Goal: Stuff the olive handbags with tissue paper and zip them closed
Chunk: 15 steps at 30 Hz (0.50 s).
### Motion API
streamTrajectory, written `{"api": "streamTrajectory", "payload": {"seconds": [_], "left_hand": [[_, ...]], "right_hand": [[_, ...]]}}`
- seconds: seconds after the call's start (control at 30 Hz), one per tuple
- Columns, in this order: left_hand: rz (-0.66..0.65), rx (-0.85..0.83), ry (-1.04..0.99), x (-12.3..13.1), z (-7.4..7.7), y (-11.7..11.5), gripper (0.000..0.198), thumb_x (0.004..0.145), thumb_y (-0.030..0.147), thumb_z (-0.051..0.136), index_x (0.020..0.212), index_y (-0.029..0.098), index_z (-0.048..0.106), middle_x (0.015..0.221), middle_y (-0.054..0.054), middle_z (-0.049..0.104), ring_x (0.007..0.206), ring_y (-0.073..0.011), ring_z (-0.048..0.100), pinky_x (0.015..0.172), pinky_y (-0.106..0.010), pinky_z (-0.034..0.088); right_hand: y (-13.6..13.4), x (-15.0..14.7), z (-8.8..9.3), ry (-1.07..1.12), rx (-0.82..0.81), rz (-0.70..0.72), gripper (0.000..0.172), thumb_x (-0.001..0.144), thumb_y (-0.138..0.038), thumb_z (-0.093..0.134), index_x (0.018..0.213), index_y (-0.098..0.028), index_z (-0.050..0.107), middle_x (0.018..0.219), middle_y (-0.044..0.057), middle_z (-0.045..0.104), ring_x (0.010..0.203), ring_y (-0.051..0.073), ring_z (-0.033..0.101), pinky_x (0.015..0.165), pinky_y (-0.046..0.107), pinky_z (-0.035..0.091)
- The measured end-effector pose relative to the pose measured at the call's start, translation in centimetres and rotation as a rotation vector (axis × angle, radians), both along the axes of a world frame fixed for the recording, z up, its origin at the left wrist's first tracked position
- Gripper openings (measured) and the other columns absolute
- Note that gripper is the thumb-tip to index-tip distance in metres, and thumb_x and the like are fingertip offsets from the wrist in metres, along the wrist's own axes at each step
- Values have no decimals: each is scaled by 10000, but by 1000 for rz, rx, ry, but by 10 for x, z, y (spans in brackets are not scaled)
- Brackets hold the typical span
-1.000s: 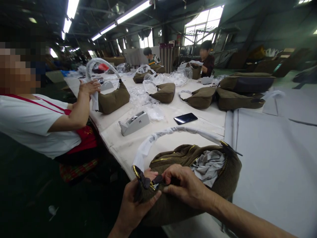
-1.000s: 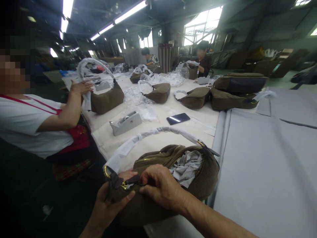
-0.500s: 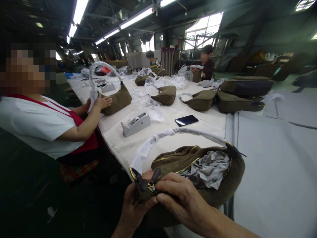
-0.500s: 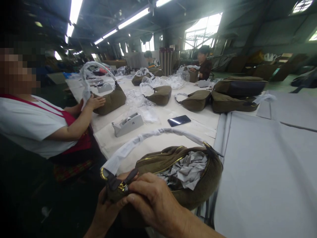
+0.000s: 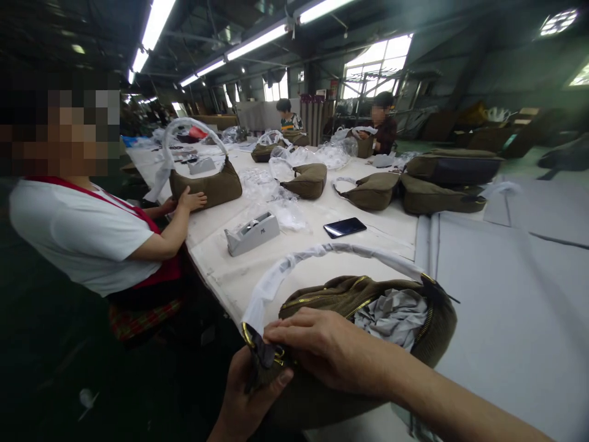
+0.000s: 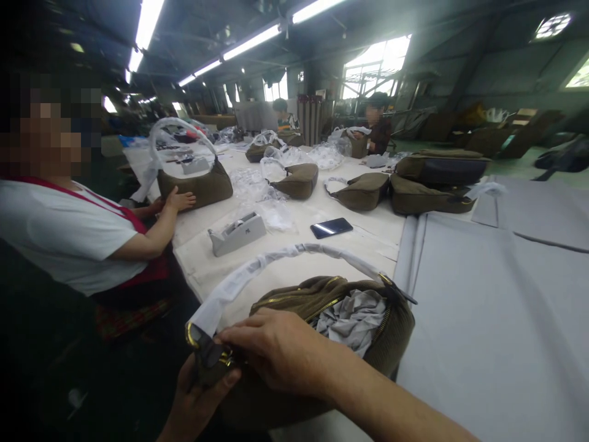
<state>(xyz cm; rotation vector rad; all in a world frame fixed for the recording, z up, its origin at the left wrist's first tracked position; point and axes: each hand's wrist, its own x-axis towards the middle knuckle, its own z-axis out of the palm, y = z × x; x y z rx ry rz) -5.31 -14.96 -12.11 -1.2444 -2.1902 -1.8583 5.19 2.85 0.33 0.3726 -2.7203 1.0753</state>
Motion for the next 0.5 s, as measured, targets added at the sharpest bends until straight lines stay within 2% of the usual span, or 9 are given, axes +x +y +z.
{"api": "streamTrajectory", "payload": {"seconds": [0.07,0.13,0.17,0.23,0.3,0.37,0.43,0.5], "left_hand": [[-19,6,-68,0,5,3,313,687,336,740,982,265,659,824,-25,690,764,-227,669,770,-342,586],[-49,24,-109,1,14,6,311,690,360,739,967,246,656,797,-17,685,711,-208,662,760,-333,583],[-61,38,-122,1,18,7,297,688,368,738,943,237,660,781,-15,683,680,-199,656,737,-323,584],[-66,68,-127,2,24,9,266,698,365,727,918,227,666,740,-6,674,623,-181,640,703,-310,582],[-50,78,-112,4,28,10,217,720,332,705,904,222,674,705,1,662,580,-166,621,686,-301,578],[-22,62,-80,5,28,11,192,735,302,685,907,217,680,700,-2,656,570,-163,611,660,-290,572],[-9,47,-19,6,27,11,180,758,284,657,925,222,679,755,-13,665,620,-178,624,650,-283,563],[-16,34,67,8,25,10,186,785,248,623,967,240,662,859,-18,675,720,-196,641,709,-295,558]], "right_hand": [[3,-3,4,-84,16,29,245,888,-161,492,1095,-198,617,912,54,616,803,143,557,745,235,430],[4,-5,9,-147,-55,-16,185,848,-150,554,1014,-186,628,849,30,601,762,130,541,725,230,418],[4,-5,12,-205,-150,-21,187,824,-137,571,999,-184,616,864,21,600,759,122,538,712,222,418],[2,-5,17,-422,-456,-17,163,828,-186,565,991,-181,578,856,3,588,700,99,533,618,191,417],[-2,-6,17,-627,-745,-65,125,863,-274,528,925,-168,549,718,-30,527,549,66,462,475,156,353],[-6,-7,14,-668,-881,-123,148,865,-301,527,835,-156,527,621,-56,449,480,47,381,431,145,300],[-9,-6,10,-545,-811,-151,126,833,-242,562,761,-147,522,632,-51,473,530,45,407,492,147,330],[-9,-3,7,-422,-605,-191,119,809,-217,581,727,-146,532,667,-42,521,599,59,449,546,160,340]]}}
